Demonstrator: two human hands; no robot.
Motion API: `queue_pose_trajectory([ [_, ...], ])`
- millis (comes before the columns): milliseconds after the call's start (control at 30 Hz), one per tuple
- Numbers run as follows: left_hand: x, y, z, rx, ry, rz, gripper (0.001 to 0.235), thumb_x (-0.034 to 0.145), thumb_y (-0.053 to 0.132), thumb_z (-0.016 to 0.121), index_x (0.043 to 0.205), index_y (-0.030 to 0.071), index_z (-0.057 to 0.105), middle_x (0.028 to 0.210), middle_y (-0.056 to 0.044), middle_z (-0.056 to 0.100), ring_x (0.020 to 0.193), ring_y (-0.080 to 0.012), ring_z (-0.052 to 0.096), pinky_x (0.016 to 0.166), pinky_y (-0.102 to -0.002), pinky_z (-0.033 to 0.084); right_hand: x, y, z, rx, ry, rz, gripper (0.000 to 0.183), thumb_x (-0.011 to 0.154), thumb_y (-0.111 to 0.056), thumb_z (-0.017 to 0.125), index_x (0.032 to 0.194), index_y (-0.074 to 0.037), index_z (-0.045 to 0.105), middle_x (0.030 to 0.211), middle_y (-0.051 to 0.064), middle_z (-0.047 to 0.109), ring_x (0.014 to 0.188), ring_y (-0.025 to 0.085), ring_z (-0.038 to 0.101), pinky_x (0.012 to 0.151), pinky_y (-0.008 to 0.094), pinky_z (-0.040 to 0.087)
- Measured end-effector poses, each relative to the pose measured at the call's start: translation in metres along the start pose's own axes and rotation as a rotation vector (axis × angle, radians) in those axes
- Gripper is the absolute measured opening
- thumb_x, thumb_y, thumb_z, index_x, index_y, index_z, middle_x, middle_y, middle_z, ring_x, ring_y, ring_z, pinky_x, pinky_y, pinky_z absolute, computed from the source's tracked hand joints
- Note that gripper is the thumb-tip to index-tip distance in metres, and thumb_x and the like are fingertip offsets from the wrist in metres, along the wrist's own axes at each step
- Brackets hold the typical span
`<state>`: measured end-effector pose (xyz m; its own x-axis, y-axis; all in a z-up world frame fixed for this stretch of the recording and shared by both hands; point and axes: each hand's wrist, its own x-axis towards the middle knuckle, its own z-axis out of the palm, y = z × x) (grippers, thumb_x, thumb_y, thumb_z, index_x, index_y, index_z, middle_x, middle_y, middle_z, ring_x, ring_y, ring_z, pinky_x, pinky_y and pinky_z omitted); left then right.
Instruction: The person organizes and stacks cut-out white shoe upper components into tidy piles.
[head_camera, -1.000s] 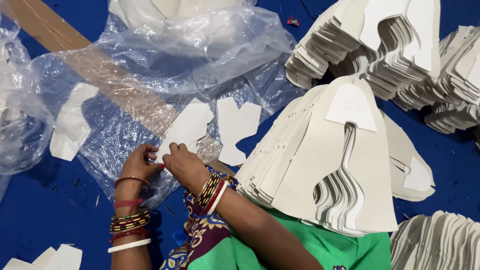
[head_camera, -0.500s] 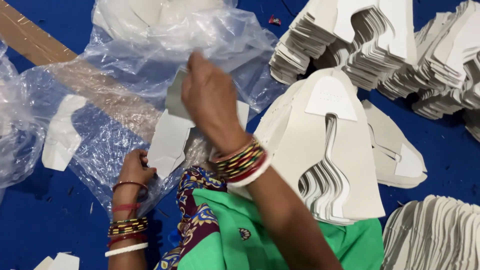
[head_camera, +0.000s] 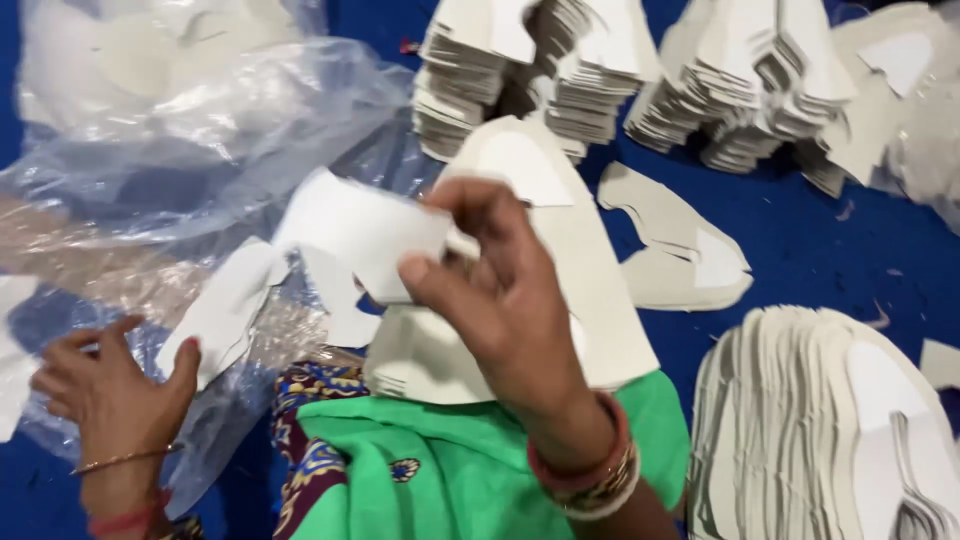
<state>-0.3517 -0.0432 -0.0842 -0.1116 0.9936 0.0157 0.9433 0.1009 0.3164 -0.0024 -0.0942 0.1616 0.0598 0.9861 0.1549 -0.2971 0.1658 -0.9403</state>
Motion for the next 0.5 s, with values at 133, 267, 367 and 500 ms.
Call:
queue_pose_trajectory([
  [133, -0.022, 0.117, -0.062, -1.189, -0.649, 0.285, 0.09, 0.093, 0.073, 0.044, 0.157, 0.01, 0.045, 0.142, -0.022, 0.06, 0.133, -0.0353, 0.055, 0.109, -0.048, 0.038, -0.049, 0.038, -0.036, 0.293, 0.149, 0.213, 0.035, 0.088, 0.007, 0.061, 0.117, 0.0, 0.042, 0.119, 0.013, 0.057, 0.104, 0.026, 0.07, 0.09, 0.041, 0.063],
  [267, -0.047, 0.212, -0.083, -1.873, -0.869, 0.295, 0.086, 0.1, 0.051, 0.062, 0.164, 0.008, 0.024, 0.144, -0.024, 0.051, 0.126, -0.0391, 0.06, 0.104, -0.051, 0.047, -0.112, 0.063, -0.069, 0.324, 0.162, 0.235, 0.032, 0.093, 0.009, 0.063, 0.114, -0.001, 0.04, 0.116, 0.009, 0.051, 0.115, 0.024, 0.063, 0.102, 0.045, 0.059],
  [367, -0.057, 0.25, -0.09, -1.682, -0.662, 0.196, 0.082, 0.096, 0.026, 0.064, 0.164, 0.003, 0.023, 0.139, -0.019, 0.052, 0.118, -0.0304, 0.06, 0.099, -0.05, 0.052, -0.126, 0.027, -0.075, 0.1, 0.126, 0.324, 0.038, 0.093, 0.005, 0.062, 0.125, -0.002, 0.044, 0.119, 0.013, 0.057, 0.115, 0.02, 0.056, 0.1, 0.038, 0.047],
  [500, -0.066, 0.275, -0.078, -1.606, -0.491, 0.443, 0.081, 0.093, 0.003, 0.065, 0.163, 0.002, 0.024, 0.125, -0.016, 0.054, 0.113, -0.025, 0.06, 0.094, -0.043, 0.054, -0.119, 0.011, -0.099, 0.101, 0.027, 0.466, 0.024, 0.093, -0.013, 0.058, 0.115, -0.003, 0.053, 0.119, 0.01, 0.06, 0.12, 0.017, 0.06, 0.108, 0.032, 0.044],
])
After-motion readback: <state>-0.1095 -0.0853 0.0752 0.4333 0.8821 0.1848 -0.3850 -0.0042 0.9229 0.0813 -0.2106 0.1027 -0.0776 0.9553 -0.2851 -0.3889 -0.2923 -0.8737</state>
